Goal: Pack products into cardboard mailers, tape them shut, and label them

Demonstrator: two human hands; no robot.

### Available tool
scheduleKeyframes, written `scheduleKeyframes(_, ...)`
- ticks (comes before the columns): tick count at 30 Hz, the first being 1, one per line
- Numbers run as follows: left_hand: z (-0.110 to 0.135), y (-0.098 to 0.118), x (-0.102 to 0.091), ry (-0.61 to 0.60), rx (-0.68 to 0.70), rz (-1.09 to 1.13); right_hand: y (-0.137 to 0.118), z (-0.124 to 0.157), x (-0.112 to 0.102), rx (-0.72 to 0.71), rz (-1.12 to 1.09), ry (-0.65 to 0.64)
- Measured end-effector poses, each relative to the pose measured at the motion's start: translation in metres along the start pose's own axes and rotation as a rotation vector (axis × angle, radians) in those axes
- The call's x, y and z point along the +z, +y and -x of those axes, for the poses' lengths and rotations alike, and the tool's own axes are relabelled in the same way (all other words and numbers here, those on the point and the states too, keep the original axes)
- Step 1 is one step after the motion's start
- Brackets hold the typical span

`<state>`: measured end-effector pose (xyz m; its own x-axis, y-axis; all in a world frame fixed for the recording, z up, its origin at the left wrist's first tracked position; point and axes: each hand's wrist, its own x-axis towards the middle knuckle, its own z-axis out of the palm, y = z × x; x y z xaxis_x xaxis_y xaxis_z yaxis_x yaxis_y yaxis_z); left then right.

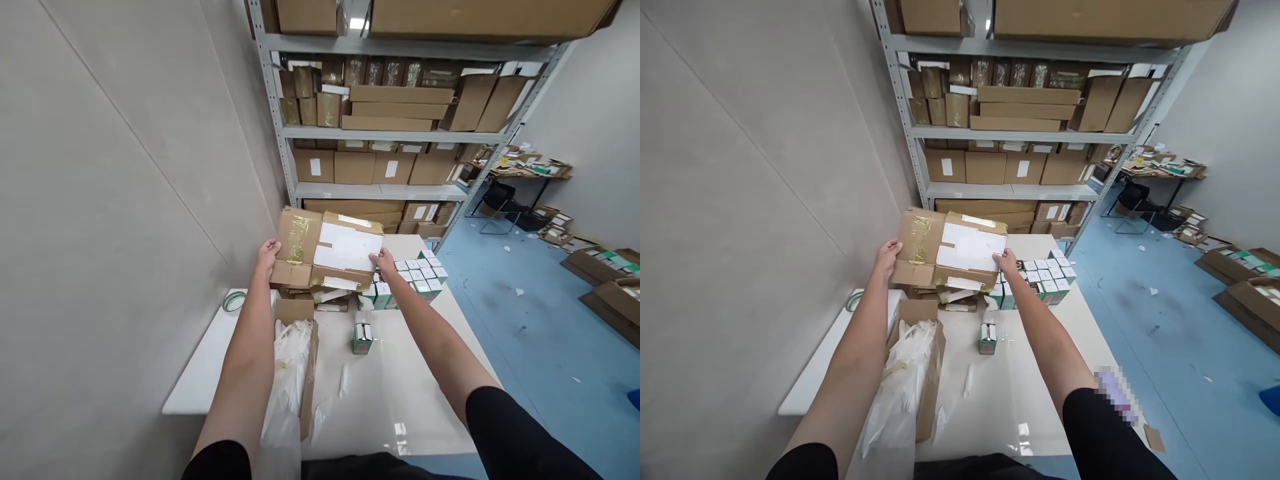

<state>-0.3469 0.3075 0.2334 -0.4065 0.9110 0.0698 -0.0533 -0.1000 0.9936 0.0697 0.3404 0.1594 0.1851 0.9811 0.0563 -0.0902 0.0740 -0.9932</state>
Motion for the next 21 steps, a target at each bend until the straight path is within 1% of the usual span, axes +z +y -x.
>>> scheduleKeyframes(3, 0.029, 0.02, 0.015, 0.017, 0.05, 0.014, -0.03, 0.013, -0.022, -0.039, -0.08, -0.025)
scheduleKeyframes(5, 0.053, 0.031, 0.024, 0.016, 0.066, 0.022, -0.047, 0.024, -0.042, -0.078, -0.104, -0.038)
scheduleKeyframes(8, 0.095, 0.044, 0.042, 0.018, 0.089, 0.001, -0.065, 0.045, -0.082, -0.112, -0.137, -0.062)
scheduleKeyframes(11, 0.143, 0.05, 0.066, 0.013, 0.095, -0.032, -0.07, 0.074, -0.129, -0.131, -0.153, -0.078)
scheduleKeyframes(13, 0.175, 0.048, 0.084, 0.001, 0.081, -0.056, -0.065, 0.096, -0.161, -0.123, -0.148, -0.073)
scheduleKeyframes(15, 0.207, 0.043, 0.1, -0.025, 0.075, -0.088, -0.053, 0.119, -0.192, -0.09, -0.15, -0.047)
scheduleKeyframes(19, 0.263, 0.029, 0.122, -0.146, 0.068, -0.151, -0.013, 0.17, -0.246, 0.035, -0.153, 0.03)
scheduleKeyframes(21, 0.286, 0.021, 0.129, -0.233, 0.059, -0.18, 0.012, 0.197, -0.269, 0.119, -0.088, 0.05)
